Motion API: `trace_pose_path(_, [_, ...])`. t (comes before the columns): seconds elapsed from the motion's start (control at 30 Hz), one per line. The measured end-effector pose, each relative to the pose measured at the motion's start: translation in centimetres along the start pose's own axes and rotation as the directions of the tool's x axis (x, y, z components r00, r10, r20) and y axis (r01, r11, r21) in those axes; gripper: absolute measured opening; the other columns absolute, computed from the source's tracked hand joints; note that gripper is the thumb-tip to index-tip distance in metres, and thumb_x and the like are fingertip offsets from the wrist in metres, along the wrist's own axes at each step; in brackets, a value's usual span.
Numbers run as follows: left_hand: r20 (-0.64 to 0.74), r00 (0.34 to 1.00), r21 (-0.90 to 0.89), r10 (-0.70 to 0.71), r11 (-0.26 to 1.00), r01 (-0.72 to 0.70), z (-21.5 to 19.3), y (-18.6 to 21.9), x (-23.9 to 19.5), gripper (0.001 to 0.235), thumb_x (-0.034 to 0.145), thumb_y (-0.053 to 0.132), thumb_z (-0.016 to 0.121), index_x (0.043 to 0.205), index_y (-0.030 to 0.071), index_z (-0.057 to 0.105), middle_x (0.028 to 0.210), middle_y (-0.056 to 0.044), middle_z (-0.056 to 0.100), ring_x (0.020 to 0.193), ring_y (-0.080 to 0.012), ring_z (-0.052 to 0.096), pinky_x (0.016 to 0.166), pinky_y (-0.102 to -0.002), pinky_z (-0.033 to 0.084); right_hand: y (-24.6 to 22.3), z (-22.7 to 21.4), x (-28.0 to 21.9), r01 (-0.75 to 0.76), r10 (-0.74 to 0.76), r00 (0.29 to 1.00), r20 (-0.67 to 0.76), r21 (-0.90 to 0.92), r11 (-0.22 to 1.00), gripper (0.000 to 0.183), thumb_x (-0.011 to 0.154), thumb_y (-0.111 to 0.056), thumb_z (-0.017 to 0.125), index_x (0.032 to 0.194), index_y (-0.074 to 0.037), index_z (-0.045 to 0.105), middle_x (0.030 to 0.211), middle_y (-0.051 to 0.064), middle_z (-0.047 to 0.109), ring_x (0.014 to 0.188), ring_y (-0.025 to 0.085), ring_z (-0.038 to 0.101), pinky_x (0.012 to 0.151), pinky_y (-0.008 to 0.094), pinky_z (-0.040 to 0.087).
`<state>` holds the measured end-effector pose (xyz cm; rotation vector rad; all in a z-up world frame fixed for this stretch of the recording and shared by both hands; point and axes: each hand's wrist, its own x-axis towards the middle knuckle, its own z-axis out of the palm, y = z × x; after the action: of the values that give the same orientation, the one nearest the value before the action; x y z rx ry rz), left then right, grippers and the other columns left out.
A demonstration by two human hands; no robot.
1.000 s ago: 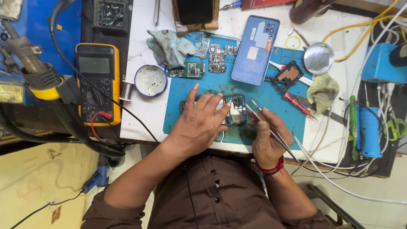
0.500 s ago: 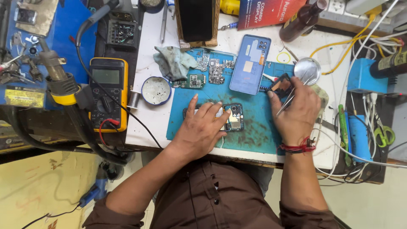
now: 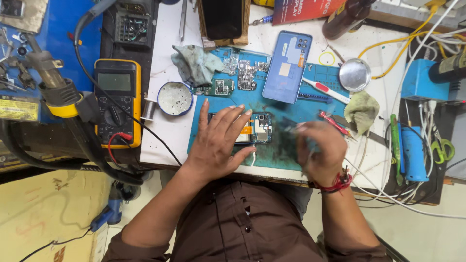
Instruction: The person uses tweezers and a screwdriver to remove and reposition a small metal bracket on a disassembled smartphone. They then use a hot air gun to heat the bracket area, reposition it again, and finally reattach the phone's back cover.
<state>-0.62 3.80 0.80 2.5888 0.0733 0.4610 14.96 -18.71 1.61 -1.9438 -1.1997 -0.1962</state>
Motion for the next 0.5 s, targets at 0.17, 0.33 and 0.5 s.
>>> trace_pose_path(0.17, [-0.121,0.992,-0.031,-0.041,0.999,0.037,0.5,-0.2,-0.9,0.071,0.087,0.044,0.081,0.143,0.009,0.054,0.143,-0.009,0.056,0.134,-0.0271,0.053,0.127,-0.063,0.010,-2.0,-0.9,0.5,0.067,-0.060,0.956,0.288,-0.016,0.998,0.039,0.071,-0.006,0.082,0.106,-0.007,0.064,0.111,0.016,0.070,0.109,0.035,0.070,0.094,0.046,0.054])
trace_pose_path(0.33, [-0.198,0.978,-0.085,-0.062,0.995,0.046,1.0,-0.5,-1.4,0.068,0.087,0.040,0.083,0.140,0.008,0.055,0.142,-0.010,0.058,0.132,-0.0286,0.055,0.128,-0.061,0.013,-2.8,-1.0,0.2,-0.028,0.046,0.952,0.304,-0.065,0.998,0.057,0.070,-0.026,0.091,0.114,-0.005,0.060,0.124,0.015,0.068,0.118,0.034,0.063,0.099,0.047,0.046])
trace_pose_path(0.5, [-0.166,0.984,-0.098,-0.072,0.994,0.056,1.1,-0.6,-1.3,0.065,0.087,0.038,0.082,0.138,0.008,0.057,0.139,-0.009,0.060,0.131,-0.0277,0.057,0.128,-0.061,0.014,-2.5,-0.7,0.6,-0.052,0.111,0.936,0.334,-0.183,0.982,0.061,0.066,-0.030,0.093,0.113,-0.006,0.062,0.124,0.013,0.070,0.112,0.034,0.062,0.096,0.046,0.044])
